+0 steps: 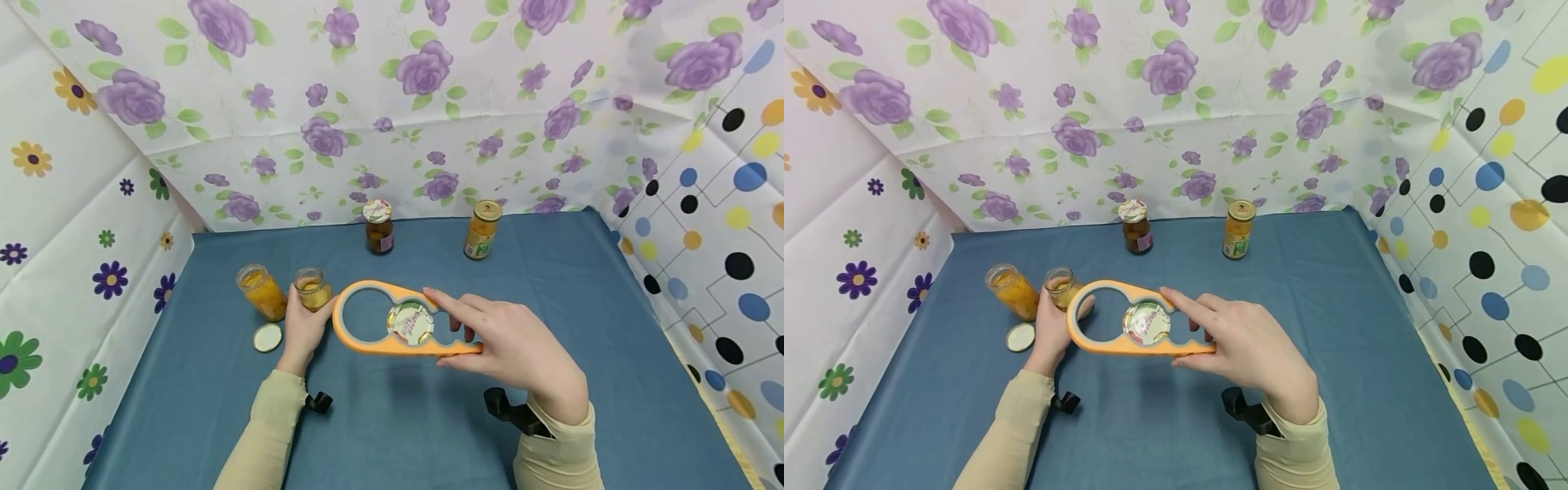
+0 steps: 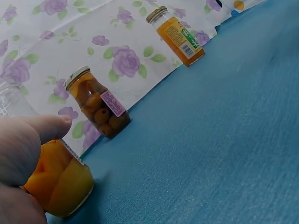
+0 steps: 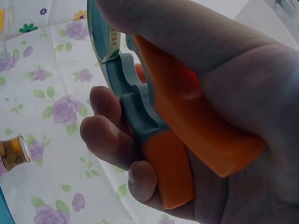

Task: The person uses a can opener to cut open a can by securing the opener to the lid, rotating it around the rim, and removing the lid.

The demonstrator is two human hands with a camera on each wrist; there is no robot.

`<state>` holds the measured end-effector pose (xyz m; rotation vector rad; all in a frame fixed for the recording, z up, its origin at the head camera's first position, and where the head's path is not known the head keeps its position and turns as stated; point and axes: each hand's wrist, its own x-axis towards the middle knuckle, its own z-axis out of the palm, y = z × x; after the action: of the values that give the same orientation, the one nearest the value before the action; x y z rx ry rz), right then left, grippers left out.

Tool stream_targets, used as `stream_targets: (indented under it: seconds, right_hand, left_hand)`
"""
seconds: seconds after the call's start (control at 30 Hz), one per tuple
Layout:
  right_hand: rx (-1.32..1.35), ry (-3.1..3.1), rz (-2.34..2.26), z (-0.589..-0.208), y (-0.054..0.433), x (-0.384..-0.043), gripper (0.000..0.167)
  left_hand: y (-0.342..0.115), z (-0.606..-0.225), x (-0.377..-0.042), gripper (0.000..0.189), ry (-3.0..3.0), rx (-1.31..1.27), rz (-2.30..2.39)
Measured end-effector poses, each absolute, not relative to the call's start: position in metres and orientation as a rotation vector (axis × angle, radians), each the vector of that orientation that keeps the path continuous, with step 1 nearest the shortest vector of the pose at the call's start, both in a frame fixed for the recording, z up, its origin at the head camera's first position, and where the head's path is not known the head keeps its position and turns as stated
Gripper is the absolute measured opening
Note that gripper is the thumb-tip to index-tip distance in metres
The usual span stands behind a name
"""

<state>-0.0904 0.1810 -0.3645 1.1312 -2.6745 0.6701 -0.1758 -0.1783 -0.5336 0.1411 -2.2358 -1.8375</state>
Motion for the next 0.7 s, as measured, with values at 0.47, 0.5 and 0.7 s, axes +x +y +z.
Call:
stream_targets:
  seconds: [0.47, 0.5, 0.7]
  right_hand:
    - [1.123, -2.679, 0.667, -0.3655, 0.1816, -0.0906, 0.097]
    - [1.122, -2.680, 0.663, -0.3657, 0.1816, -0.0906, 0.097]
    - [1.117, -2.683, 0.657, -0.3659, 0.1820, -0.0902, 0.096]
  left_hand:
    - [-0.1790, -0.5342, -0.1765, 0.062, -2.290, 0.160, -1.753]
    - [-0.1790, -0.5346, -0.1764, 0.063, -2.292, 0.162, -1.748]
    - [-0.1785, -0.5350, -0.1749, 0.066, -2.310, 0.180, -1.739]
